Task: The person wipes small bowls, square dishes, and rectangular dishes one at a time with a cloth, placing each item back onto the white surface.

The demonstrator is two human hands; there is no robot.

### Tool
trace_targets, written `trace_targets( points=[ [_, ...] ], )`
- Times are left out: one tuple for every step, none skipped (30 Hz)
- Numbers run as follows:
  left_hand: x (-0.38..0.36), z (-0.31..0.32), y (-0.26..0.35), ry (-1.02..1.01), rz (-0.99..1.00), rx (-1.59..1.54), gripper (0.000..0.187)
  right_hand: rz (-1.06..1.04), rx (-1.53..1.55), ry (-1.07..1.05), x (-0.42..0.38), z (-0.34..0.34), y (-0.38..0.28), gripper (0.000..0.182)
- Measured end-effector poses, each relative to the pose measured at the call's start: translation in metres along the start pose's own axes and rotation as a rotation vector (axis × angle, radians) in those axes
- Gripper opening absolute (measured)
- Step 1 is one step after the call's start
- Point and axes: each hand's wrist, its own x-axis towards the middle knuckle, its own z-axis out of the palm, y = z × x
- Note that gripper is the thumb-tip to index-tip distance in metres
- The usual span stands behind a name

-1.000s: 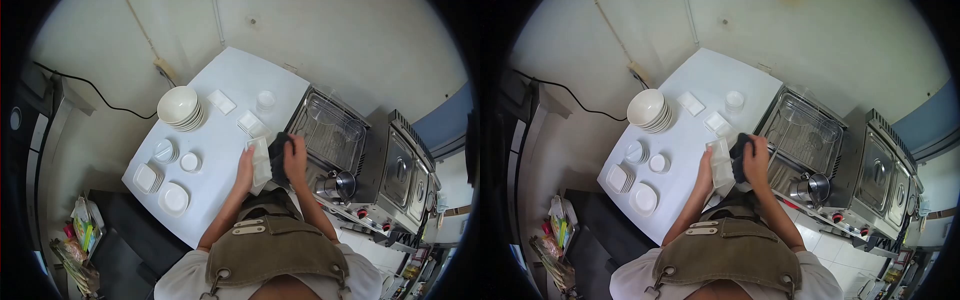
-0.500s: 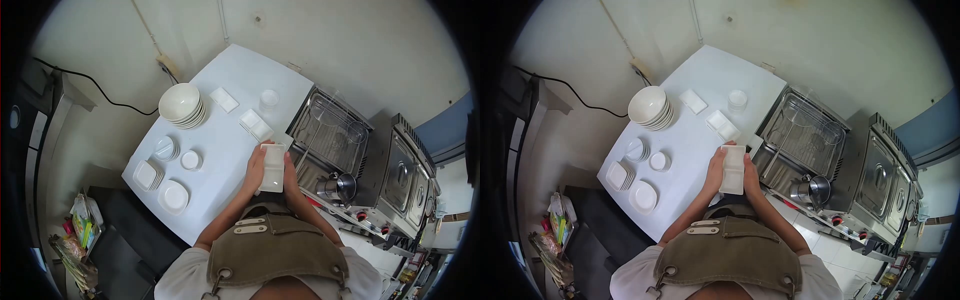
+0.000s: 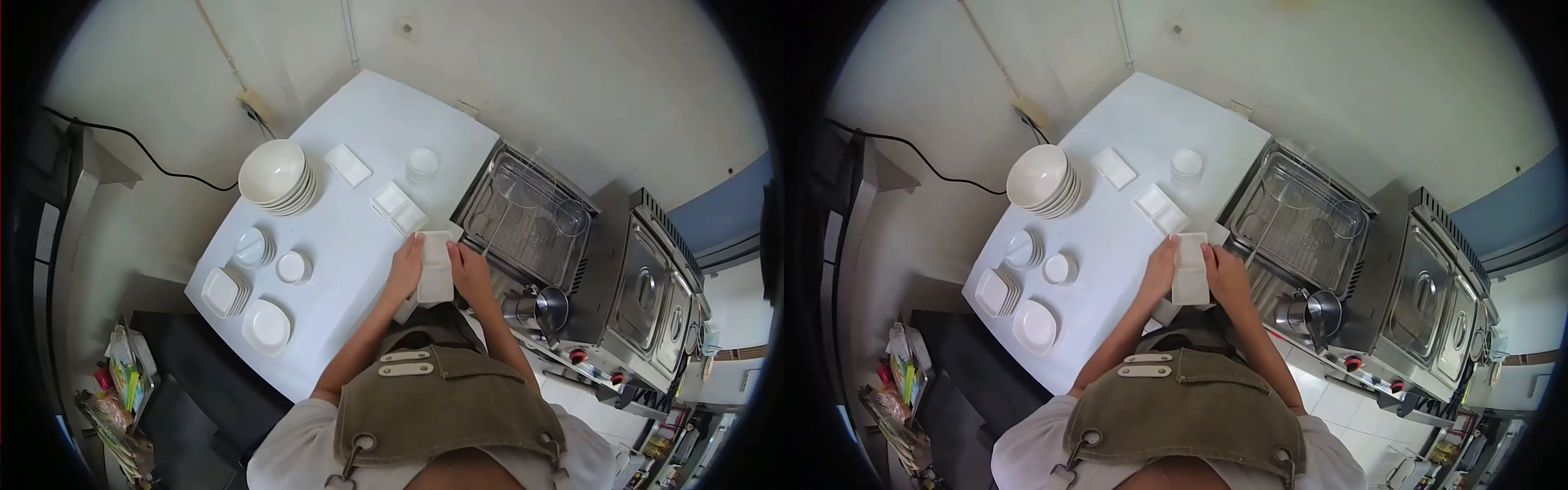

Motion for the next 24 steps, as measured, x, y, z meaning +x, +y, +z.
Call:
trace_targets(
  points=[
    [0.003, -0.001, -0.002, -0.005, -0.008, -0.003, 0.046, 0.009, -0.004, -0.002, 0.000, -0.003, 0.006, 0.045],
    [0.009, -0.004, -0.002, 0.011, 0.032, 0.056, 0.048, 0.047, 0.000, 0.081, 0.004, -0.007, 0.016, 0.045],
    [0.017, -0.009, 0.000, 0.029, 0.081, 0.113, 0.049, 0.078, 0.005, 0.169, 0.010, -0.016, 0.023, 0.046],
    [0.024, -0.017, 0.009, -0.021, -0.110, -0.005, 0.051, 0.108, 0.071, 0.161, 0.012, -0.034, 0.023, 0.045],
    [0.044, -0.021, -0.023, 0.051, -0.011, -0.032, 0.049, 0.100, 0.072, 0.166, 0.014, -0.046, 0.032, 0.045],
    [0.049, -0.030, -0.012, 0.083, -0.037, -0.065, 0.048, 0.128, 0.016, 0.198, 0.015, -0.057, 0.042, 0.045],
    [0.055, -0.039, 0.002, 0.114, -0.065, -0.097, 0.047, 0.157, -0.038, 0.228, 0.014, -0.067, 0.052, 0.044],
    [0.064, -0.046, 0.002, 0.116, -0.059, -0.095, 0.047, 0.153, -0.034, 0.231, 0.013, -0.075, 0.065, 0.044],
    [0.075, -0.052, -0.001, 0.158, -0.043, -0.117, 0.043, 0.168, -0.037, 0.280, 0.011, -0.081, 0.078, 0.043],
    [0.083, -0.055, -0.002, 0.197, -0.030, -0.139, 0.041, 0.186, -0.041, 0.330, 0.007, -0.084, 0.083, 0.043],
    [0.090, -0.056, -0.003, 0.190, -0.029, -0.137, 0.041, 0.192, -0.040, 0.336, 0.003, -0.084, 0.088, 0.043],
    [0.096, -0.056, -0.003, 0.195, -0.040, -0.125, 0.038, 0.240, -0.083, 0.319, -0.003, -0.086, 0.089, 0.042],
    [0.101, -0.055, -0.004, 0.198, -0.053, -0.112, 0.037, 0.291, -0.127, 0.303, -0.009, -0.089, 0.090, 0.042],
    [0.108, -0.053, -0.010, 0.205, -0.067, -0.066, 0.038, 0.307, -0.142, 0.261, -0.014, -0.089, 0.089, 0.041],
    [0.109, -0.051, -0.010, 0.190, -0.069, -0.065, 0.038, 0.319, -0.144, 0.270, -0.019, -0.086, 0.090, 0.041],
    [0.110, -0.048, -0.010, 0.197, -0.066, -0.039, 0.039, 0.340, -0.129, 0.229, -0.024, -0.081, 0.092, 0.041],
    [0.112, -0.045, -0.009, 0.204, -0.062, -0.015, 0.039, 0.359, -0.114, 0.188, -0.028, -0.077, 0.093, 0.041],
    [0.110, -0.044, -0.002, 0.198, -0.094, -0.006, 0.041, 0.361, -0.134, 0.166, -0.031, -0.074, 0.093, 0.040],
    [0.111, -0.043, -0.001, 0.186, -0.094, -0.006, 0.041, 0.369, -0.136, 0.174, -0.033, -0.070, 0.093, 0.040],
    [0.110, -0.043, -0.001, 0.187, -0.096, 0.023, 0.041, 0.362, -0.108, 0.175, -0.035, -0.066, 0.092, 0.040],
    [0.108, -0.042, 0.001, 0.189, -0.097, 0.054, 0.042, 0.353, -0.079, 0.174, -0.037, -0.063, 0.094, 0.040],
    [0.106, -0.041, 0.002, 0.196, -0.085, 0.068, 0.043, 0.276, -0.094, 0.246, -0.038, -0.057, 0.097, 0.039],
    [0.104, -0.041, 0.005, 0.190, -0.086, 0.070, 0.043, 0.282, -0.094, 0.249, -0.040, -0.057, 0.099, 0.039],
    [0.099, -0.043, 0.015, 0.170, -0.093, 0.157, 0.042, 0.278, -0.104, 0.236, -0.039, -0.059, 0.094, 0.039]
  ],
)
